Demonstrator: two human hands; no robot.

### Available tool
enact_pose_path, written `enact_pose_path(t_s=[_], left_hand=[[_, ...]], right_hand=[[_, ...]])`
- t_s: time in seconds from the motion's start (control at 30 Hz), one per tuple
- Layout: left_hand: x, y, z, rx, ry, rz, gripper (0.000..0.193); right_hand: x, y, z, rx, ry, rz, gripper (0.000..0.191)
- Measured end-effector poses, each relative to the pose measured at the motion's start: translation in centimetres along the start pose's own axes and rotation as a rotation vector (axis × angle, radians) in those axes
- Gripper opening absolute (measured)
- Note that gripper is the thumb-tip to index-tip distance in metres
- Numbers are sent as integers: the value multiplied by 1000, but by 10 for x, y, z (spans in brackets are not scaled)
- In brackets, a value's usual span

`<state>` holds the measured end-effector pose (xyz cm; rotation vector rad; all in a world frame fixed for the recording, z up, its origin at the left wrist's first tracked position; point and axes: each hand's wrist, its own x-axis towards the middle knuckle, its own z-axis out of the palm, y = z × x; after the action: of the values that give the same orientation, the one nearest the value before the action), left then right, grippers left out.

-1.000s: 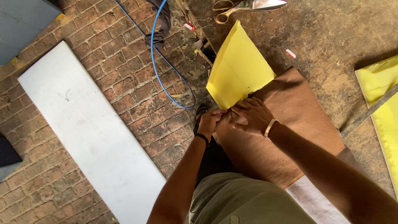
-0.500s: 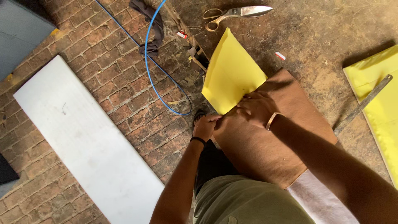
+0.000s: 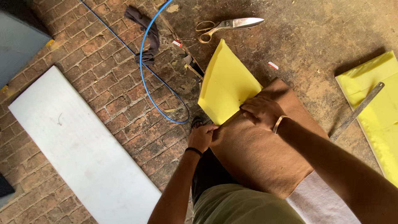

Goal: The person wraps a piece of brown fabric around a rectangular yellow foam block on a workbench. They fold the fabric edges over the foam, smooth the surface, and use a staple gun to secure the fabric to the foam.

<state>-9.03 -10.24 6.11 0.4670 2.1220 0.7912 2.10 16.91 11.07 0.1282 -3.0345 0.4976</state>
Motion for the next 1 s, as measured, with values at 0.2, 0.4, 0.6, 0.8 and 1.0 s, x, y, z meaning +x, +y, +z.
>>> enact_pose_path(t_s=[0.2,0.4,0.6,0.8,1.0], left_hand=[[-14,34,-22,289,-9,93,32],[28,119,-6,356,240,541,37],[95,132,9,574,234,532,83],[108,108,27,540,325,573,78],[111,105,26,474,322,603,76]], right_hand=[[4,-18,-10,34,-66,87,36],[-3,-25,-20,65,-40,60,30],[-1,-24,-18,107,-78,152,37],[-3,-22,-20,69,-10,97,41],[4,-18,-19,68,-160,135,46]])
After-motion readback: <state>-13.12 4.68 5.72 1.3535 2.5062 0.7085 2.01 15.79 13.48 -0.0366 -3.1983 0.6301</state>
